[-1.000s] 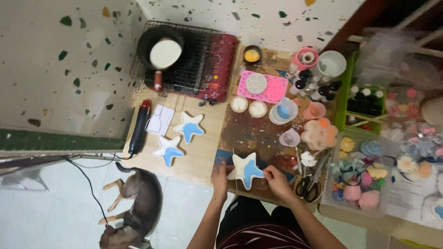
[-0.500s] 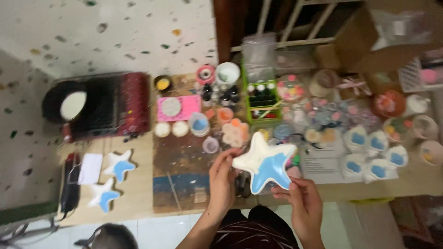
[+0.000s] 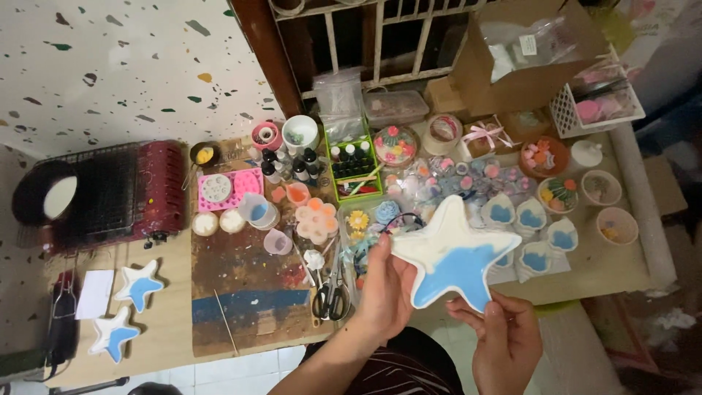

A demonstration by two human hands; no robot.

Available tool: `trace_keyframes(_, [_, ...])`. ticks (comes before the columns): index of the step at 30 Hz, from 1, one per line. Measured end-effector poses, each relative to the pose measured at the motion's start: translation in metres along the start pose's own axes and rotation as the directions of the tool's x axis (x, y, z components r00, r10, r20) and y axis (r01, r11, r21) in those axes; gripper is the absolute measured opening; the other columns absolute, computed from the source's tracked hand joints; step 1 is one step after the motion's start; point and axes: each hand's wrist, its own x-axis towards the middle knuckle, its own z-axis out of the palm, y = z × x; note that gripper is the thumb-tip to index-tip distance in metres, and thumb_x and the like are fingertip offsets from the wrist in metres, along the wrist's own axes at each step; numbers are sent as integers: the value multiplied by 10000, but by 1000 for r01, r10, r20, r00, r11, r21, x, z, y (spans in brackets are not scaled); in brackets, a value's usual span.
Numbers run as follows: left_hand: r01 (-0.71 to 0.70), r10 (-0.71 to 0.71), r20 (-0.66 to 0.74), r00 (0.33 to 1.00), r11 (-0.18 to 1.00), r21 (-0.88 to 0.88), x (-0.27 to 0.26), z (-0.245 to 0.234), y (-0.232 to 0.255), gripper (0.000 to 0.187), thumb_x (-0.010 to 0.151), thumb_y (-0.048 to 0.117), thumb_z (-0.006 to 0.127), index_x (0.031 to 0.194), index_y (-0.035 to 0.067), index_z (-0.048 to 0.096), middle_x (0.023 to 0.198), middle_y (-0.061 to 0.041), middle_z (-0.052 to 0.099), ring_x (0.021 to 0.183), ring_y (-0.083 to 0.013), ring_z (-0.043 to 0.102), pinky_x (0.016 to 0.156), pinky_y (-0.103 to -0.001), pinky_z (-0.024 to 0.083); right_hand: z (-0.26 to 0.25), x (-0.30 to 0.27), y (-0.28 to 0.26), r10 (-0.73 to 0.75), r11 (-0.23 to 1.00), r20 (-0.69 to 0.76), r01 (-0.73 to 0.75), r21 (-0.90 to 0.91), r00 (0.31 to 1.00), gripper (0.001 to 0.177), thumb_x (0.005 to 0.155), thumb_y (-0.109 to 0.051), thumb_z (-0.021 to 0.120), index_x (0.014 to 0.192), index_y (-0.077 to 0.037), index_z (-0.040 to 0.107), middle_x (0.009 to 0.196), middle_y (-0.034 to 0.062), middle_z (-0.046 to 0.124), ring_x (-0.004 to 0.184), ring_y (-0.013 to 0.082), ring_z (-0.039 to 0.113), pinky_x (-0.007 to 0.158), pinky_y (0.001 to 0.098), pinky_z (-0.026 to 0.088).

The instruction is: Packaging handmade star-shaped candles and various candle-making supplies into boxes.

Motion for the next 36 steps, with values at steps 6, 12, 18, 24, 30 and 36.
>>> trace_keyframes(6, [-82,78,67,995,995,61,-4,29,-19,698,1064,514,414,1471,-51,451,1433,-158,608,1331,-248,568,1142,-388,421,-27,19,-4,67,995,-25,-65,69,997,238,1070,-82,479,1221,102,487,1099,303,672,855,354,739,753,472,649])
trace_keyframes(12, [-32,32,-12,999,999,-33,6,54,-17,704,1031,524,417,1463,-30,457,1452,-170,584,1315,-248,589,1131,-385,431,-47,45,-10,277,960,19,-278,43,961,411,1041,-114,444,1320,154,581,1061,297,709,818,336,745,719,430,636])
trace_keyframes(18, [-232,233,11,972,972,-42,36,-6,44,486,983,78,597,1436,-69,501,1508,-212,582,1352,-223,591,1166,-279,415,-71,111,4,255,967,10,-255,25,967,341,1071,-49,483,1143,270,578,1046,314,695,845,342,745,769,423,603])
trace_keyframes(24, [-702,713,-272,647,695,154,-43,-77,148,82,1121,153,602,1072,88,613,817,6,579,501,-44,452,411,-185,368,-117,163,108,316,944,83,-305,-125,945,363,1047,-95,490,1333,119,557,1049,292,711,939,330,748,867,402,629])
trace_keyframes(30, [-528,638,-576,511,762,375,-110,-171,118,433,1154,481,457,789,248,479,561,92,357,388,-63,276,341,-235,159,-175,138,267,482,874,81,-474,-105,872,400,1041,-94,485,1397,78,542,1132,264,722,998,342,745,881,441,618])
trace_keyframes(36, [-516,640,-701,314,735,439,-149,-256,99,309,1140,344,362,909,201,508,658,52,366,509,-100,273,463,-287,168,-198,140,332,575,816,129,-577,-24,808,408,1054,-132,502,1376,115,542,1171,258,688,1037,354,725,898,448,616])
